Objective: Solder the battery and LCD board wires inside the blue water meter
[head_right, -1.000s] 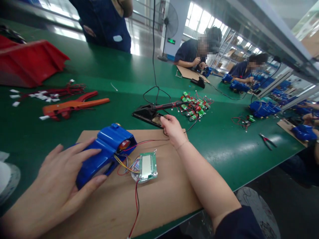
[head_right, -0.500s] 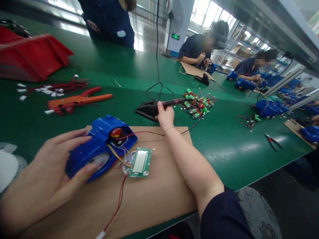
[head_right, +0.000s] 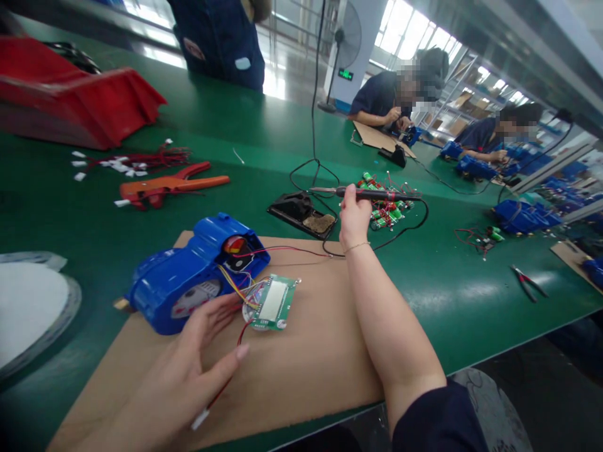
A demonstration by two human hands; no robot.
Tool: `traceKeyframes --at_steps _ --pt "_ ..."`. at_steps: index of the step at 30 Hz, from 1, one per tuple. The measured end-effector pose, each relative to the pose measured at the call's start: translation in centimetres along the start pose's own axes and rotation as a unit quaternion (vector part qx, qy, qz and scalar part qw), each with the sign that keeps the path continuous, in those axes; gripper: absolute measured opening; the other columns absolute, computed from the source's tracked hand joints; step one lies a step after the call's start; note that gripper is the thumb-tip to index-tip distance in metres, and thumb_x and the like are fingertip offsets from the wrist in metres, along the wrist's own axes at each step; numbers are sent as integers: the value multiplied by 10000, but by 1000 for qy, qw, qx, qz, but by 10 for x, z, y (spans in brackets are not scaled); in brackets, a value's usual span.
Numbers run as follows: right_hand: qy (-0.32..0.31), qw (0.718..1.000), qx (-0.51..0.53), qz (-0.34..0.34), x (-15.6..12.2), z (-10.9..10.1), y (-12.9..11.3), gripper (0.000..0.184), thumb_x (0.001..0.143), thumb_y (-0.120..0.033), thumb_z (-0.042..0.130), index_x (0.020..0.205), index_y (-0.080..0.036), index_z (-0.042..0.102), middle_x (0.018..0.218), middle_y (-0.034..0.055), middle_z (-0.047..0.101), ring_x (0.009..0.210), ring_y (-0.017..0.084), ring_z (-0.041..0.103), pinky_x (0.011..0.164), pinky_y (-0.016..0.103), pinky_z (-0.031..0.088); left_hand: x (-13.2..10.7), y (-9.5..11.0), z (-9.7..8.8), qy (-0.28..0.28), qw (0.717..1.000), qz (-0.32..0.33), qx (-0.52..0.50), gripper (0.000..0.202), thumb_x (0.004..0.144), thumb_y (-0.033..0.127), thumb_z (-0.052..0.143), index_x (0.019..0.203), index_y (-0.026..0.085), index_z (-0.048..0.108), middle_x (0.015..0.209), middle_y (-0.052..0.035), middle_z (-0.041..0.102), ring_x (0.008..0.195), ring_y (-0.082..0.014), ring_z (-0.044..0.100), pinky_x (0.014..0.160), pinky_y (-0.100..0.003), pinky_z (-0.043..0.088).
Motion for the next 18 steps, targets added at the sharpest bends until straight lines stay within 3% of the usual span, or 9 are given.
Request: traceKeyframes --at_steps 3,6,11,14,18 --pt "43 997 50 -30 -5 -13 -25 473 856 -649 571 730 -217 425 581 -91 373 443 57 262 427 231 178 11 -1 5 13 999 -23 -33 635 907 534 570 1360 276 208 1475 -195 449 1377 -322 445 1111 -627 397" --pt "60 993 82 -51 -24 -31 -54 472 851 -641 594 730 -212 437 589 -83 390 451 56 279 432 224 185 17 1 11 21 999 -24 -43 787 825 530 660 1374 249 170 1480 -231 434 1392 -362 412 1139 -680 301" --pt "28 979 198 -39 -84 -53 -91 387 922 -539 578 760 -195 510 572 -72 414 444 57 282 437 210 206 21 4 20 26 998 -10 -58 729 866 456 632 1423 249 211 1407 -164 534 1316 -298 509 1135 -567 365" --pt "27 969 243 19 -126 -53 -88 356 954 -510 532 799 -191 560 554 -68 415 437 63 273 433 203 216 21 7 19 43 998 -20 -52 635 875 434 620 1375 228 286 1262 -130 629 1193 -286 601 1068 -525 443" --pt "113 949 283 77 -171 -43 -60 292 949 -462 544 835 -199 601 643 -38 494 538 83 411 519 203 365 22 13 18 54 998 -29 -25 473 870 439 633 1225 218 411 1117 -92 679 1049 -285 664 925 -464 542"
Point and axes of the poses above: each hand's wrist, its own x-axis towards the middle knuckle, its own z-axis out of the palm, y = z × x, the point moved 6 cm from there along x, towards the middle knuckle
